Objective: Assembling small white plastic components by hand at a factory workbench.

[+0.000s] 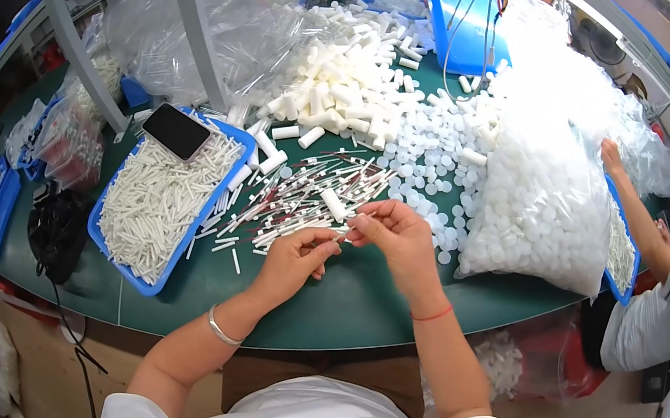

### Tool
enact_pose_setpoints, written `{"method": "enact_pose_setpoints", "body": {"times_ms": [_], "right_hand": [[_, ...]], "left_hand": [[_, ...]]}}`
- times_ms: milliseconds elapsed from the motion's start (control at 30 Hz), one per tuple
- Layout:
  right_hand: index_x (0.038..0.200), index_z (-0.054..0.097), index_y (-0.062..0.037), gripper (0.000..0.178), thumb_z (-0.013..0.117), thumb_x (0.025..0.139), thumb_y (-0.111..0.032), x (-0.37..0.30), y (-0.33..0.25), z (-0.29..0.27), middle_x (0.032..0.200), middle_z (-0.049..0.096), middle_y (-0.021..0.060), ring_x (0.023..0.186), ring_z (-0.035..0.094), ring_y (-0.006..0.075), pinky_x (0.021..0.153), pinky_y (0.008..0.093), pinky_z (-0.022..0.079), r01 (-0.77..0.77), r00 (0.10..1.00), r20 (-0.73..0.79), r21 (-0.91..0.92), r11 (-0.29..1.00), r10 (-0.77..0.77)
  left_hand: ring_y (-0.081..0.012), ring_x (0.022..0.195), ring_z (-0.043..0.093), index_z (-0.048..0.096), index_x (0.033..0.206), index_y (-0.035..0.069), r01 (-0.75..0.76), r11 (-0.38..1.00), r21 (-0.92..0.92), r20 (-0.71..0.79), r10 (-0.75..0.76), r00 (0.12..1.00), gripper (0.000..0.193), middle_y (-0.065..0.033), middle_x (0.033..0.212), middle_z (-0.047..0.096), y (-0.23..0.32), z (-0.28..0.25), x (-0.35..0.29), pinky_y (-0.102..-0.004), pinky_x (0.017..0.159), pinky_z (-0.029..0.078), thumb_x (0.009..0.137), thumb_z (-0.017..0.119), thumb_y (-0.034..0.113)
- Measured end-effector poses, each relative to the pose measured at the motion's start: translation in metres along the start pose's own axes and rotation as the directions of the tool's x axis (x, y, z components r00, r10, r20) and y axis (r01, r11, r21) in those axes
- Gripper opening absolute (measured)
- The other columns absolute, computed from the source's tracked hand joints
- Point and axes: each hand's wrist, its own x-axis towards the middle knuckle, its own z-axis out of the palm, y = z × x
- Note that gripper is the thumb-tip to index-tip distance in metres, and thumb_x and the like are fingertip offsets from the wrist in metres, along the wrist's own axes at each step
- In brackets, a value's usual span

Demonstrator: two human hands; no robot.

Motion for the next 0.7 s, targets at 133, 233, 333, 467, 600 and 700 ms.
{"method": "enact_pose_setpoints", "body": {"times_ms": [133, 233, 333, 467, 600, 700], "right_hand": [[0.099, 0.061, 0.0035, 0.013, 0.064, 0.090, -0.006, -0.007, 0.010, 0.000, 0.090, 0.069, 0.0120, 0.077, 0.067, 0.0158, 0.071, 0.0263, 0.054, 0.056, 0.998, -0.023, -0.019, 0.998, -0.056], [0.100, 0.061, 0.0032, 0.013, 0.064, 0.090, -0.005, -0.009, 0.010, -0.001, 0.091, 0.069, 0.0119, 0.078, 0.067, 0.0159, 0.071, 0.0263, 0.054, 0.060, 0.998, -0.033, 0.002, 0.998, -0.060], [0.101, 0.060, 0.0031, 0.014, 0.064, 0.090, -0.005, -0.009, 0.012, -0.001, 0.091, 0.069, 0.0120, 0.078, 0.067, 0.0161, 0.072, 0.0265, 0.054, 0.066, 0.997, -0.045, 0.028, 0.997, -0.065], [0.100, 0.062, 0.0027, 0.013, 0.065, 0.089, -0.003, -0.011, 0.017, 0.002, 0.092, 0.068, 0.0102, 0.081, 0.066, 0.0141, 0.074, 0.0254, 0.053, 0.071, 0.997, -0.025, -0.053, 0.996, -0.072], [0.099, 0.066, 0.0019, 0.013, 0.067, 0.087, -0.001, -0.017, 0.036, 0.004, 0.095, 0.067, 0.0042, 0.086, 0.061, 0.0082, 0.077, 0.0225, 0.051, 0.121, 0.993, 0.019, -0.218, 0.968, -0.120], [0.098, 0.066, 0.0018, 0.012, 0.067, 0.087, -0.002, -0.021, 0.035, 0.006, 0.095, 0.067, 0.0039, 0.086, 0.060, 0.0077, 0.077, 0.0213, 0.049, 0.092, 0.995, -0.022, -0.118, 0.989, -0.095]], "left_hand": [[-0.0036, 0.063, 0.055, 0.067, 0.112, 0.004, 0.014, 0.995, -0.100, 0.026, -0.012, 1.000, 0.023, 0.0025, 0.081, 0.062, -0.001, 0.002, 0.000, -0.0184, 0.056, 0.047, 0.093, 0.064, 0.016], [-0.0038, 0.064, 0.055, 0.067, 0.113, 0.003, 0.017, 0.995, -0.095, 0.034, -0.013, 0.999, 0.024, 0.0019, 0.082, 0.063, -0.002, 0.001, -0.001, -0.0185, 0.057, 0.047, 0.092, 0.064, 0.015], [-0.0038, 0.064, 0.055, 0.067, 0.113, 0.003, 0.019, 0.995, -0.100, 0.046, -0.014, 0.999, 0.024, 0.0016, 0.082, 0.063, -0.001, 0.000, -0.002, -0.0186, 0.057, 0.047, 0.092, 0.064, 0.015], [-0.0037, 0.063, 0.055, 0.067, 0.112, 0.003, 0.014, 0.995, -0.095, 0.039, -0.010, 0.999, 0.023, 0.0017, 0.081, 0.062, -0.001, -0.001, -0.002, -0.0183, 0.056, 0.047, 0.092, 0.064, 0.015], [-0.0040, 0.064, 0.055, 0.066, 0.107, -0.001, 0.041, 0.998, -0.041, 0.019, -0.041, 0.999, 0.022, -0.0010, 0.083, 0.065, 0.002, 0.001, -0.003, -0.0183, 0.056, 0.046, 0.092, 0.065, 0.015], [-0.0035, 0.061, 0.054, 0.067, 0.103, -0.001, -0.014, 1.000, 0.026, -0.015, 0.014, 1.000, 0.019, -0.0004, 0.080, 0.064, 0.001, 0.002, -0.004, -0.0179, 0.054, 0.045, 0.091, 0.066, 0.014]]}}
